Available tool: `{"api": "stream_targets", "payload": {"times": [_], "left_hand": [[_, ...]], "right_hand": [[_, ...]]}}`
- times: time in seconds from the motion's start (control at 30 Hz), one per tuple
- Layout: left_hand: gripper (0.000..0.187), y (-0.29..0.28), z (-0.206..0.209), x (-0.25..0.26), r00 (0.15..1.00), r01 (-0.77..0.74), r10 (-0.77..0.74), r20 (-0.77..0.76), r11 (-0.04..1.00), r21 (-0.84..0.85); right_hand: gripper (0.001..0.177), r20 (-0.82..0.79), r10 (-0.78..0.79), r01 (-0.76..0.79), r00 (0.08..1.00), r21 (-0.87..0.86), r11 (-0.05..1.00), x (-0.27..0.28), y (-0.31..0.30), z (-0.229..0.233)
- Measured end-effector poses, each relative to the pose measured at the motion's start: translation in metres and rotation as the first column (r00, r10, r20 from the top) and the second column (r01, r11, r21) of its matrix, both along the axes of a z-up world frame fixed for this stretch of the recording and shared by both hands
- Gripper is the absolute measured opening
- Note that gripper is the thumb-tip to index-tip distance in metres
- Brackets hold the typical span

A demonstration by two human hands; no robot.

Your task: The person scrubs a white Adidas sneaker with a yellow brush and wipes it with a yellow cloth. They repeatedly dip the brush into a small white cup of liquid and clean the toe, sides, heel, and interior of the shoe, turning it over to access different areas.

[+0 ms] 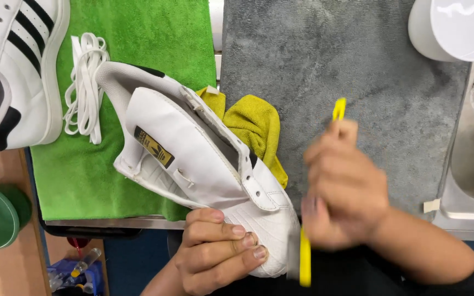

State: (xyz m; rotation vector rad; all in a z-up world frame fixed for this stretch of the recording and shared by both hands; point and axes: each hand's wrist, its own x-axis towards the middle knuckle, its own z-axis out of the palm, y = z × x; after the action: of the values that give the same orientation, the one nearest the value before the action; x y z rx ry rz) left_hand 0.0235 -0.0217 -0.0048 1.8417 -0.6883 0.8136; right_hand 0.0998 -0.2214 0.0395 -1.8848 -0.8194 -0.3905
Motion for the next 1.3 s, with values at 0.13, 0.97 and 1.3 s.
{"api": "stream_targets", "payload": {"times": [0.13, 0.97, 1.3], "left_hand": [[0.008, 0.001, 0.001, 0.000, 1.000, -0.019, 0.019, 0.003, 1.000, 0.008], [0.030, 0.037, 0.072, 0.061, 0.936, -0.320, 0.321, 0.143, 0.947, -0.026], [0.015, 0.018, 0.091, 0.095, 0.998, 0.048, -0.063, 0.020, 0.905, 0.424]], "right_hand": [[0.026, -0.013, 0.028, -0.027, 1.000, 0.050, 0.998, 0.001, 0.001, -0.013], [0.027, -0.360, -0.082, -0.098, 0.929, -0.454, 0.886, -0.012, 0.008, -0.058], [0.025, 0.117, -0.619, 0.412, 0.777, 0.649, 0.640, -0.025, 0.003, -0.035]]}}
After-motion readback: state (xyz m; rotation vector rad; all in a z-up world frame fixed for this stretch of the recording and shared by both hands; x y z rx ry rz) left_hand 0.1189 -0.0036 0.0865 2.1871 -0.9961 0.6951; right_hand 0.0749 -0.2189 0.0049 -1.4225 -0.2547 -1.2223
